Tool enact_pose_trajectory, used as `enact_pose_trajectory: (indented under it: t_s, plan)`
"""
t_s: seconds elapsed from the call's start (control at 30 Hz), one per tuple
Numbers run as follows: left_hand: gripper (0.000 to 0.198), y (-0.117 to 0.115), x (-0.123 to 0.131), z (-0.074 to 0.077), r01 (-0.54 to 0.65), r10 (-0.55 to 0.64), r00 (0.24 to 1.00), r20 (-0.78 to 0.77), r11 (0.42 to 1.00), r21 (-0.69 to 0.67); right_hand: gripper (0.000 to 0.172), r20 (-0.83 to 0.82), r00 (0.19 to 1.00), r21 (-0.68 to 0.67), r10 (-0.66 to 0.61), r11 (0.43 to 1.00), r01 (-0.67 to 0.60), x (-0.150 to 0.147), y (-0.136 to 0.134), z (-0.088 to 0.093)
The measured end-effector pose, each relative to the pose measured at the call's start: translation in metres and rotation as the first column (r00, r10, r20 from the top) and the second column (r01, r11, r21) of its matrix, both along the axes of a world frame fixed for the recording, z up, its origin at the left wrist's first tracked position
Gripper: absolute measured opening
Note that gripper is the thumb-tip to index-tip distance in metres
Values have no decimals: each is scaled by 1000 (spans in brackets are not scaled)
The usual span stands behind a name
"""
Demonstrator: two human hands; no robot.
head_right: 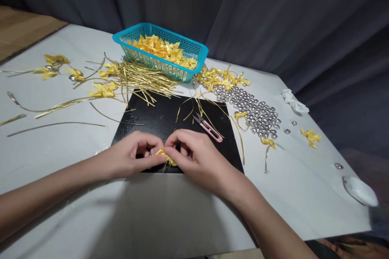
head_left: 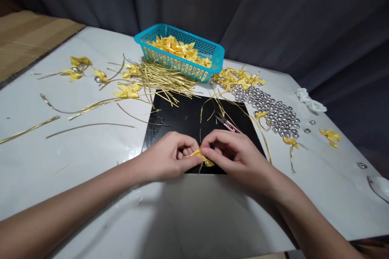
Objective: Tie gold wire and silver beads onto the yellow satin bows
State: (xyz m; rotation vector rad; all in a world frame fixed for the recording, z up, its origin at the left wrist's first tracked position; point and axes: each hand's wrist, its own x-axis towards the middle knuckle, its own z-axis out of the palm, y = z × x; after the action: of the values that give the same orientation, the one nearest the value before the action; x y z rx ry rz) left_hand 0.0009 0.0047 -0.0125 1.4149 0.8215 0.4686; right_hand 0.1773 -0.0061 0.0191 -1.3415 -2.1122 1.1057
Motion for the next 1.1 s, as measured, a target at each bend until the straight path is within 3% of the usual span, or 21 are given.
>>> enact_pose_trajectory:
  t_s: [0.1, 0.17, 0.23, 0.33, 0.47, 0.53, 0.6, 0.7, 0.77, 0.97, 1.1]
  plan:
    - [28, -1, 0, 2, 22, -21, 999, -33, 1000, 20, 19, -124, 984, -368, -125, 927, 71, -2, 1, 1]
    - [27, -2, 0, 3, 31, -30, 999, -43, 999, 16, 26, -148, 970, -510, -195, 855, 94, -2, 2, 3]
    - [26, -2, 0, 4, 30, -30, 999, -34, 1000, 2, 30, -133, 959, -570, -250, 811, 132, -1, 3, 4]
    - [24, -1, -1, 4, -12, 12, 1000, -17, 1000, -18, 31, -136, 950, -571, -281, 806, 156, 0, 4, 6]
    - [24, 2, 0, 6, -91, 91, 996, -6, 994, -55, 23, -138, 961, -395, -239, 903, 168, 0, 1, 6]
    - [24, 3, 0, 7, -124, 125, 992, 3, 990, -73, 16, -108, 975, -195, -196, 965, 172, -1, -2, 4]
    - [24, 4, 0, 7, -152, 153, 988, 8, 985, -83, 12, -48, 991, 61, -127, 990, 130, -2, -5, 2]
    - [21, 4, 0, 7, -178, 180, 983, 22, 980, -93, 12, 61, 998, 387, 28, 921, -49, -1, -8, 1]
    - [19, 4, 0, 7, -180, 187, 981, 56, 977, -119, 14, 160, 983, 494, 92, 855, -161, 2, -9, 0]
    - [17, 7, 0, 6, -166, 204, 967, 150, 958, -233, 18, 404, 912, 617, 68, 716, -327, 12, -8, -4]
    - [16, 10, -2, 2, -192, 262, 941, 214, 934, -300, 16, 402, 914, 629, 52, 710, -317, 9, -6, -6]
